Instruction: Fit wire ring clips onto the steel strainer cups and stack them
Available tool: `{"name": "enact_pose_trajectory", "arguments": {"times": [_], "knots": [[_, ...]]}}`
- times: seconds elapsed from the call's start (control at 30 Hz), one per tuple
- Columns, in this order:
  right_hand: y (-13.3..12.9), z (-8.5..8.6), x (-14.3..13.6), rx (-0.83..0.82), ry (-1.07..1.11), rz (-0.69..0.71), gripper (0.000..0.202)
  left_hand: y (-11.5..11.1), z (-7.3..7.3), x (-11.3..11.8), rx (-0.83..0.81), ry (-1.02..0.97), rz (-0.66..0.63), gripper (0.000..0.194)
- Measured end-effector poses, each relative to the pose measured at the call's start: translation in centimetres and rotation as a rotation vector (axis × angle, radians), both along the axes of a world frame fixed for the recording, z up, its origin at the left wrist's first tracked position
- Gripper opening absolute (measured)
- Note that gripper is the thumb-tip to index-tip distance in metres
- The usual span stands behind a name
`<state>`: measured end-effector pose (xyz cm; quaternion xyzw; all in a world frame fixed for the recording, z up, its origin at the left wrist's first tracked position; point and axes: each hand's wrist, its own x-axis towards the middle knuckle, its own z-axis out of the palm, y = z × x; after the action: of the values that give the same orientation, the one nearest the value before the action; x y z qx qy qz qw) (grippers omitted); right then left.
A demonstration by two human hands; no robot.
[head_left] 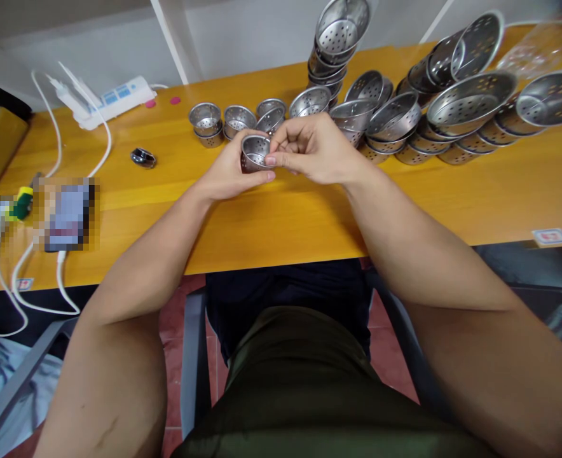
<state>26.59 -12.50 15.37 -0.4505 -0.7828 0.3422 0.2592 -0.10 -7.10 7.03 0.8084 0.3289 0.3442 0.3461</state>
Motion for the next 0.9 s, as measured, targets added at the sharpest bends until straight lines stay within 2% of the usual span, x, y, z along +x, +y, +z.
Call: {"name": "enact_pose_trajectory", "arguments": {"times": [0.2,0.33,0.43,0.53,0.6,0.7,0.8,0.83,0.9], "knots": [[-0.1,-0.2,0.2,0.102,0.018,-0.062,0.079,0.2,-0.1,0.3,-0.001,-0.055,0.036,0.111],[-0.7,0.3,0.6,0.295,-0.044,-0.189,0.05,0.8,-0.9,0.3,0.02,-0.104,0.039,0.124],[-1.2,0.2,1.1,0.438,-0.161,-0.336,0.047,1.0,-1.1,0.1,0.021,-0.097,0.049,0.127],[-1.3,-0.8,1.7,0.707,0.014,-0.413,0.051,1.1,-1.0,-0.1,0.009,-0.086,0.075,0.126],[-0.9,-1.6,1.9,0.752,0.108,-0.356,0.057,1.2,-1.1,-0.3,0.018,-0.096,0.076,0.125],[0.1,-2.7,1.7,0.568,0.029,-0.12,0.063,1.6,-1.4,-0.6,0.053,-0.098,0.051,0.12],[0.9,-3.4,1.1,0.495,-0.035,0.091,0.049,1.9,-1.7,-0.8,0.093,-0.093,0.026,0.109],[1.0,-3.5,1.0,0.517,-0.036,0.099,0.045,1.9,-1.7,-0.8,0.106,-0.099,0.024,0.107],[0.9,-3.4,0.8,0.61,0.013,0.014,0.039,1.7,-1.8,-0.6,0.119,-0.112,0.024,0.103]]}}
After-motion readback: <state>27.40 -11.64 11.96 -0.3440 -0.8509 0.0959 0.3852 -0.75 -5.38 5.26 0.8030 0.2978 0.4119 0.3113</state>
